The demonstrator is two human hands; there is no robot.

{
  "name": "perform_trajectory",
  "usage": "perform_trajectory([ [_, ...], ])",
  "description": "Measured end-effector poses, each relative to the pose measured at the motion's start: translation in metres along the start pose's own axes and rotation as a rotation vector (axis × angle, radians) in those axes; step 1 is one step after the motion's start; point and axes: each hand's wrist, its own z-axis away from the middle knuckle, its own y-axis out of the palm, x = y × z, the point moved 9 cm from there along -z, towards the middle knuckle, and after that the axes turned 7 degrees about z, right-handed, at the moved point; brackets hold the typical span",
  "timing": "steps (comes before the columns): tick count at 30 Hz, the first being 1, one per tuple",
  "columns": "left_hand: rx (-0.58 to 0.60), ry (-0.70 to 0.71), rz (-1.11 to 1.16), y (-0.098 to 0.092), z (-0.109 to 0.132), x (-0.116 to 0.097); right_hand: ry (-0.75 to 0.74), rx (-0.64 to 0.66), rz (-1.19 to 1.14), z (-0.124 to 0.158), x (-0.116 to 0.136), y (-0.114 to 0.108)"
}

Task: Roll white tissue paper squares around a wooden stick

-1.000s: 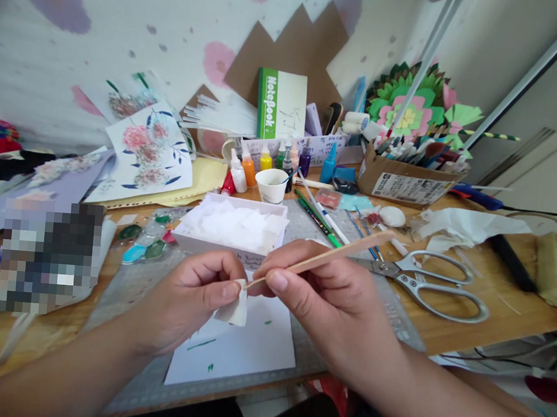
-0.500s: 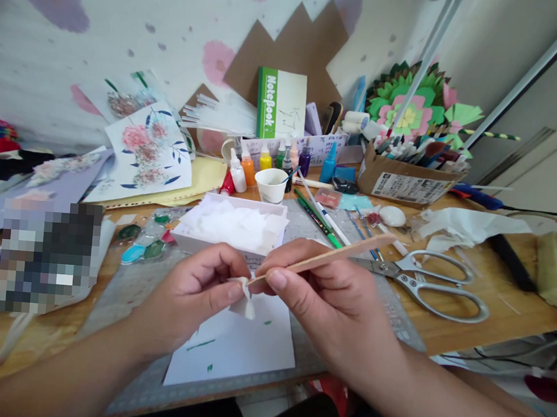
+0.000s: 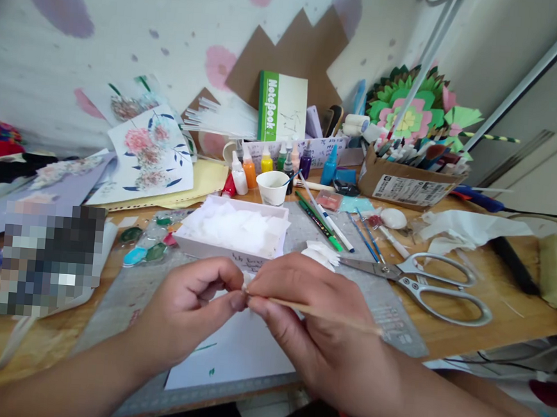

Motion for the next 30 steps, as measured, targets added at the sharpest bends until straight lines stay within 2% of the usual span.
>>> perform_trajectory([
  [3,-0.001,-0.044,0.040,0.001,-0.002,0.003,-0.026,-0.002,0.018,0.000,0.003,0.000],
  [7,-0.029,-0.080,0.119,-0.005,-0.004,0.007,0.031,-0.067,0.058,0.002,-0.006,-0.008],
  [14,-0.134,-0.034,0.242,-0.023,-0.012,0.014,0.293,-0.237,-0.066,0.011,-0.045,-0.030],
  [17,-0.164,-0.035,0.241,-0.031,-0.015,0.016,0.360,-0.305,-0.086,0.014,-0.055,-0.039],
  [23,-0.408,-0.053,0.072,-0.064,-0.016,0.008,0.440,-0.354,-0.309,0.025,-0.070,-0.042],
  [26,-0.374,-0.022,-0.021,-0.060,-0.016,0.003,0.416,-0.326,-0.355,0.025,-0.066,-0.038],
  [30,-0.250,0.143,-0.040,-0.038,-0.003,-0.007,0.381,-0.255,-0.234,0.019,-0.051,-0.031],
])
